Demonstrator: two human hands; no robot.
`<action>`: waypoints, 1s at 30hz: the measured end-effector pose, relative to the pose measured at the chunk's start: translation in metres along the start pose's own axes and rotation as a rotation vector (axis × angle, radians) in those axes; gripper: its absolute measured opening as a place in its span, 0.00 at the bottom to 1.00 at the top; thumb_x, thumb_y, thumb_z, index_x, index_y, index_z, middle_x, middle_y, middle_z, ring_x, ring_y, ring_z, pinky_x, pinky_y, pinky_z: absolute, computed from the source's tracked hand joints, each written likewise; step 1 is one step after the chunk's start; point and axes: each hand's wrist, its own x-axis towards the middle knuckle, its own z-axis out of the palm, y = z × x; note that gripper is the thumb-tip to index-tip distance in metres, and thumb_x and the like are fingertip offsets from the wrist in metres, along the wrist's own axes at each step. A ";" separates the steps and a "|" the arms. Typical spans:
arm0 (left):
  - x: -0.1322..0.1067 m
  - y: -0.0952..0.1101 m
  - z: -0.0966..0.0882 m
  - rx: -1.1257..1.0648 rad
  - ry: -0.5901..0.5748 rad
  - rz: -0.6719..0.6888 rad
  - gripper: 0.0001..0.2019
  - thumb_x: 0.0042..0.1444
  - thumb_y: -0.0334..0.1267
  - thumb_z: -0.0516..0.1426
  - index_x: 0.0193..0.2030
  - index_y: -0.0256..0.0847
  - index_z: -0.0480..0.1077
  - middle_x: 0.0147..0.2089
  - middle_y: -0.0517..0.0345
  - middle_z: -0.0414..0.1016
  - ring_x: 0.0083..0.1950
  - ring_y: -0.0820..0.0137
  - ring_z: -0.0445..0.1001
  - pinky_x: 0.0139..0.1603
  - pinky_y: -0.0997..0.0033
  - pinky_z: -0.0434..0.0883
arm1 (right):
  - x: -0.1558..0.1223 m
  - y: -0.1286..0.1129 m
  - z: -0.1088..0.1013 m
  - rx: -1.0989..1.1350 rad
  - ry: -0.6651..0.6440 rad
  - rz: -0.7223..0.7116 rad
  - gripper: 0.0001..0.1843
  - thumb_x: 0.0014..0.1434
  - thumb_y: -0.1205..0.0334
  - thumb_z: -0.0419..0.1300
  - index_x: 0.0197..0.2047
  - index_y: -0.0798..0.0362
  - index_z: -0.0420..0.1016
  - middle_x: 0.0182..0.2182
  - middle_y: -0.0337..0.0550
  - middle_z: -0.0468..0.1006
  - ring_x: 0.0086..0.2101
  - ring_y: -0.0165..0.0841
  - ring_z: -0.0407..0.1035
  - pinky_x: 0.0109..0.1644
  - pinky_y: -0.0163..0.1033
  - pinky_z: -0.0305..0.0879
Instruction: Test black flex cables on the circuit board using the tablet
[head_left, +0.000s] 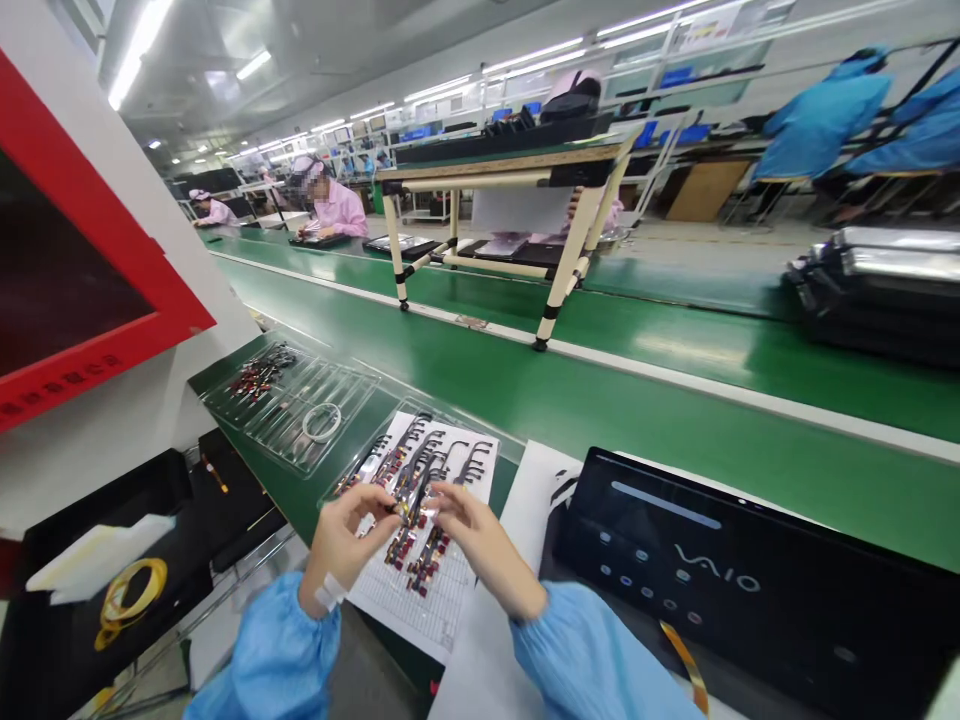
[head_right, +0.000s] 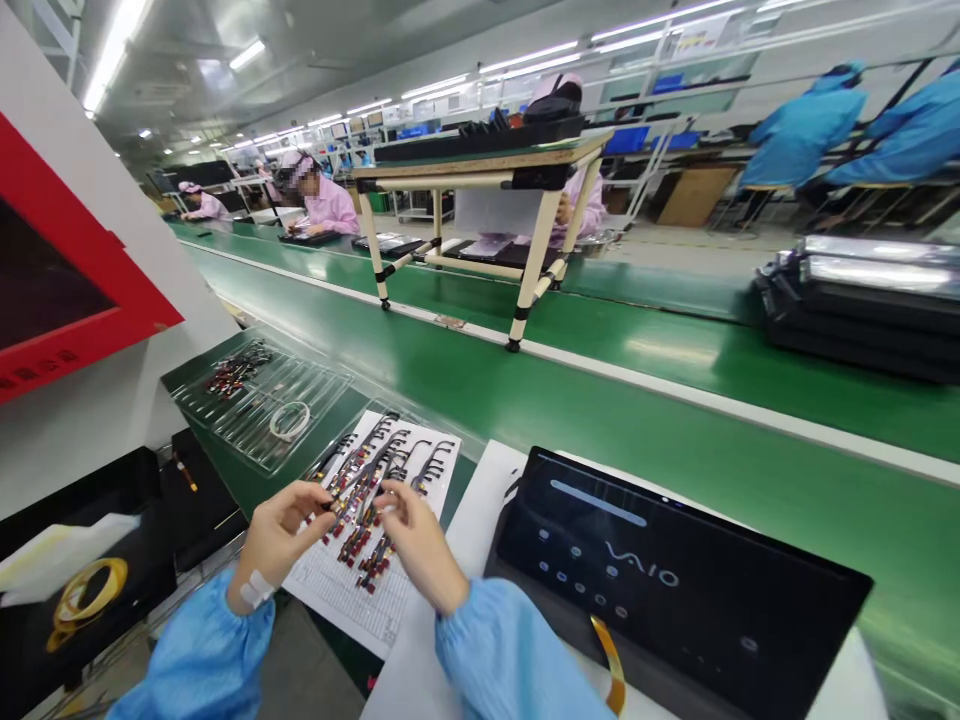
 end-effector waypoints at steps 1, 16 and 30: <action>-0.006 0.003 0.009 -0.034 0.004 0.012 0.14 0.52 0.47 0.59 0.32 0.37 0.70 0.28 0.56 0.74 0.27 0.71 0.73 0.28 0.77 0.72 | -0.018 -0.004 -0.002 0.052 -0.014 0.021 0.21 0.56 0.59 0.50 0.52 0.58 0.65 0.40 0.50 0.75 0.38 0.36 0.71 0.42 0.43 0.69; -0.077 0.082 0.122 0.015 -0.377 0.900 0.13 0.64 0.29 0.46 0.52 0.30 0.64 0.47 0.45 0.73 0.51 0.69 0.70 0.48 0.74 0.71 | -0.210 -0.016 -0.045 0.434 0.886 0.075 0.17 0.46 0.46 0.68 0.30 0.53 0.78 0.23 0.45 0.75 0.26 0.31 0.69 0.32 0.33 0.68; -0.113 0.062 0.196 0.086 -0.849 0.787 0.12 0.65 0.31 0.42 0.41 0.35 0.66 0.33 0.53 0.71 0.33 0.66 0.71 0.33 0.66 0.73 | -0.288 0.058 -0.061 -0.350 0.999 0.131 0.10 0.58 0.55 0.58 0.32 0.51 0.65 0.21 0.35 0.71 0.21 0.27 0.66 0.25 0.29 0.65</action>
